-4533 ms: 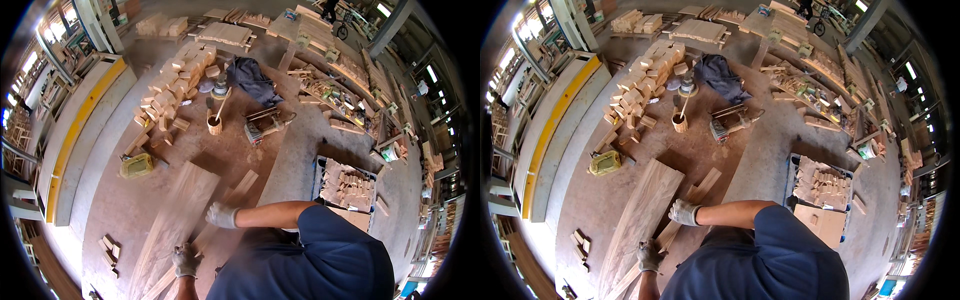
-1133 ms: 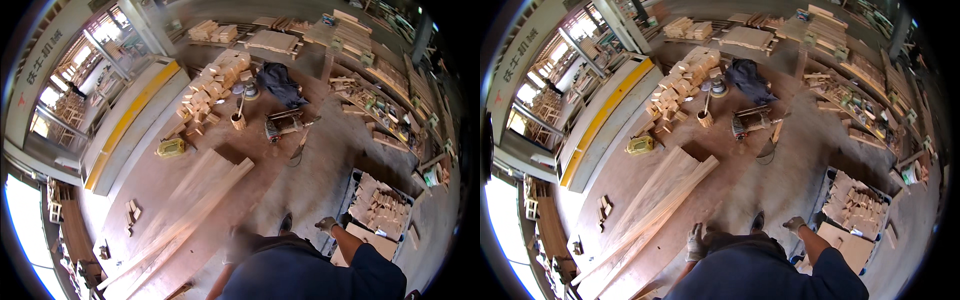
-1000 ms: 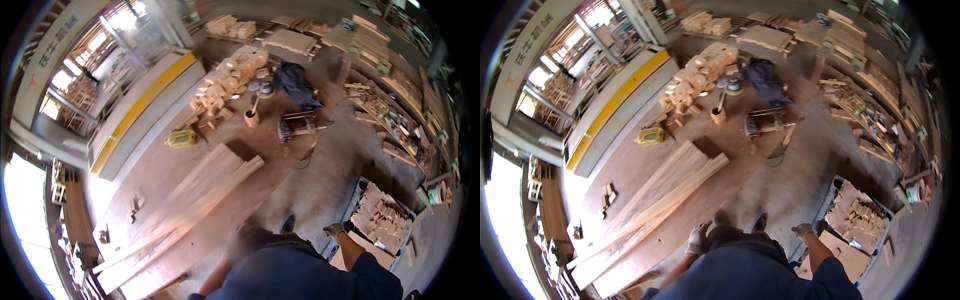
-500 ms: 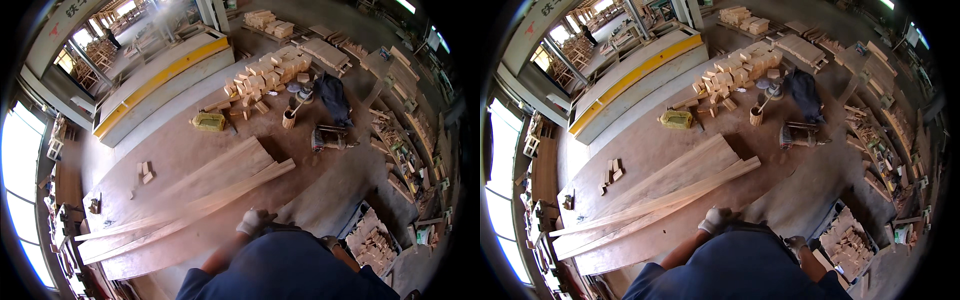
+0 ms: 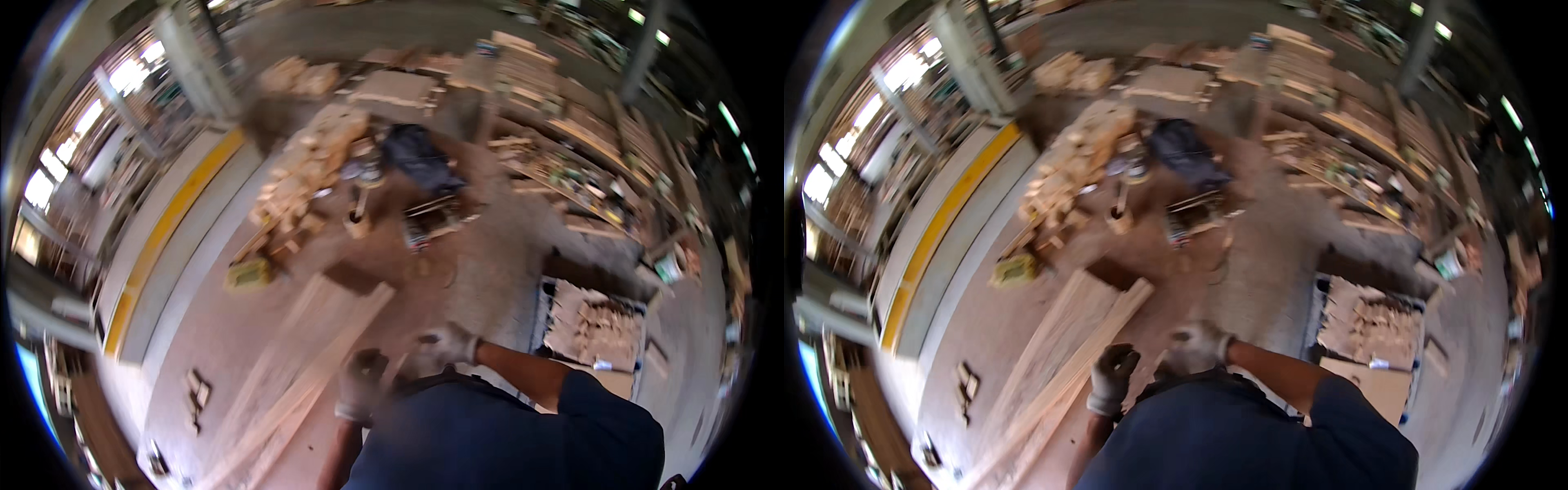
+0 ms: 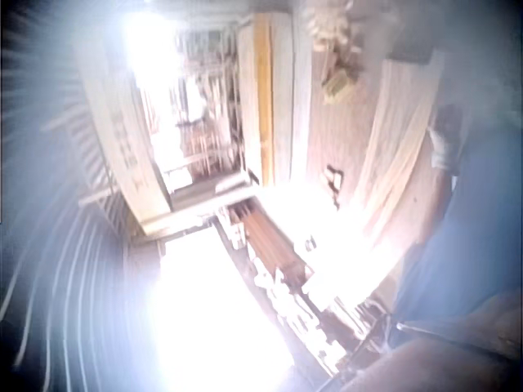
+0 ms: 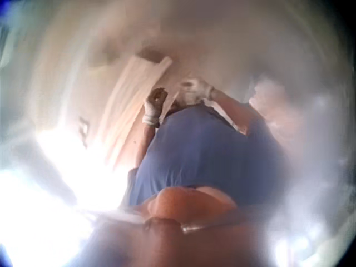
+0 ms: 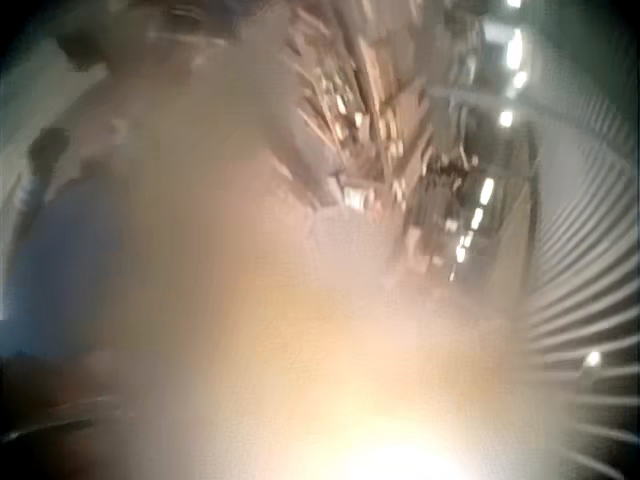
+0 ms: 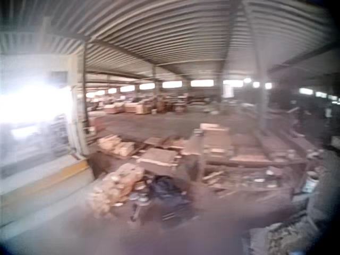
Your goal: The person arranges long wooden planks on a workbench and places small wooden blocks on top of them. They then walk to a nearby cart, pick up a measuring tape, and examine it before returning to the workbench to continue arranging the wood pieces.
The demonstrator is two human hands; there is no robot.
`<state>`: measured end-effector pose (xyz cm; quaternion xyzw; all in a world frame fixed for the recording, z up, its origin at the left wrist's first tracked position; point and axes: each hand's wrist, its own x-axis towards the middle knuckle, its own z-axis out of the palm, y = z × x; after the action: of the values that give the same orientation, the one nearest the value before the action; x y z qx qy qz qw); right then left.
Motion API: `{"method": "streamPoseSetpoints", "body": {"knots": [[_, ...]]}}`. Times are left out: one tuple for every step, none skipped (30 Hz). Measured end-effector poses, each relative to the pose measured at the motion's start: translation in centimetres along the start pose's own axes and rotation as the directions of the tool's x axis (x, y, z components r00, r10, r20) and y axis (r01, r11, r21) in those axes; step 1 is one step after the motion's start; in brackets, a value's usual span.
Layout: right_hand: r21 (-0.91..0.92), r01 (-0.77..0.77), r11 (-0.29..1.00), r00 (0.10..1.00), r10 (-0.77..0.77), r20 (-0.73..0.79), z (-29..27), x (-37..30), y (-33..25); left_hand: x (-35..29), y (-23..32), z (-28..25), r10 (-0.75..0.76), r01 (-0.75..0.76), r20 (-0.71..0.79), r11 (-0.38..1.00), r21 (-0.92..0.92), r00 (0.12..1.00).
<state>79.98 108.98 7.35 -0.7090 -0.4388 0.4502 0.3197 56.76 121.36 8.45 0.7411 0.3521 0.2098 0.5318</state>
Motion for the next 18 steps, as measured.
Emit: {"method": "streamPoseSetpoints", "body": {"knots": [[0.110,0.123,0.986,0.992,-0.125,0.014,0.6,-0.4,-2.0,0.3,-0.1,0.9,-0.051,0.045,-0.028,0.985,-0.164,0.998],[0.212,0.244,0.946,0.967,-0.254,0.020,0.7,-1.0,-3.3,0.6,-0.4,2.2,-0.019,0.019,0.002,0.963,-0.269,1.000],[0.259,0.260,0.930,0.959,-0.279,0.042,0.6,-1.5,-3.7,0.7,-0.4,3.1,0.015,0.008,0.072,0.951,-0.308,0.997],[0.309,0.276,0.910,0.947,-0.313,0.076,0.6,-1.8,-3.9,0.8,-0.3,3.7,0.046,0.005,0.137,0.938,-0.346,0.989],[0.357,0.293,0.887,0.930,-0.352,0.111,0.4,-2.4,-3.9,0.7,0.0,3.9,0.082,0.001,0.243,0.946,-0.323,0.966],[0.315,0.283,0.906,0.936,-0.332,0.114,-0.3,-3.5,-4.1,0.5,0.6,4.3,0.094,0.015,0.328,0.948,-0.317,0.940],[0.277,0.270,0.922,0.941,-0.313,0.127,-0.7,-4.4,-4.3,0.2,1.2,4.5,0.101,0.031,0.405,0.951,-0.306,0.909],[0.238,0.257,0.937,0.945,-0.295,0.141,-1.0,-5.2,-4.2,-0.3,2.2,4.8,0.086,0.069,0.462,0.949,-0.309,0.883],[0.242,0.284,0.928,0.941,-0.318,0.115,-1.1,-5.6,-3.6,-0.4,2.4,5.3,0.167,-0.062,0.485,0.972,-0.225,0.859],[0.241,0.306,0.921,0.940,-0.333,0.080,-1.2,-6.3,-2.8,-0.4,2.7,5.9,0.250,-0.203,0.511,0.968,-0.148,0.822],[0.238,0.328,0.914,0.937,-0.348,0.043,-1.1,-6.9,-2.0,-0.5,3.2,6.5,0.330,-0.340,0.529,0.937,-0.082,0.782],[0.249,0.339,0.907,0.931,-0.361,0.046,-1.0,-7.4,-1.5,-0.3,3.9,6.4,0.485,-0.605,0.558,0.795,0.038,0.673],[0.255,0.355,0.900,0.925,-0.377,0.044,-0.9,-7.7,-1.2,-1.0,3.2,7.0,0.333,-0.371,0.569,0.927,-0.052,0.752],[0.258,0.363,0.895,0.922,-0.385,0.039,-0.8,-8.1,-0.7,-1.7,2.5,7.7,0.168,-0.085,0.563,0.982,-0.171,0.809],[0.282,0.305,0.910,0.939,-0.336,0.069,0.0,-8.1,0.4,-2.2,1.8,8.5,0.006,0.175,0.544,0.944,-0.280,0.839],[0.305,0.244,0.921,0.956,-0.281,0.086,0.8,-7.8,2.0,-2.4,3.0,9.1,-0.002,0.181,0.555,0.947,-0.267,0.832],[0.329,0.185,0.926,0.966,-0.234,0.115,0.4,-7.8,2.0,-3.0,3.5,9.2,0.009,0.126,0.557,0.971,-0.203,0.831],[0.312,0.203,0.928,0.966,-0.241,0.089,0.0,-8.5,1.9,-3.4,3.8,9.3,0.018,0.070,0.553,0.988,-0.138,0.833]]}}
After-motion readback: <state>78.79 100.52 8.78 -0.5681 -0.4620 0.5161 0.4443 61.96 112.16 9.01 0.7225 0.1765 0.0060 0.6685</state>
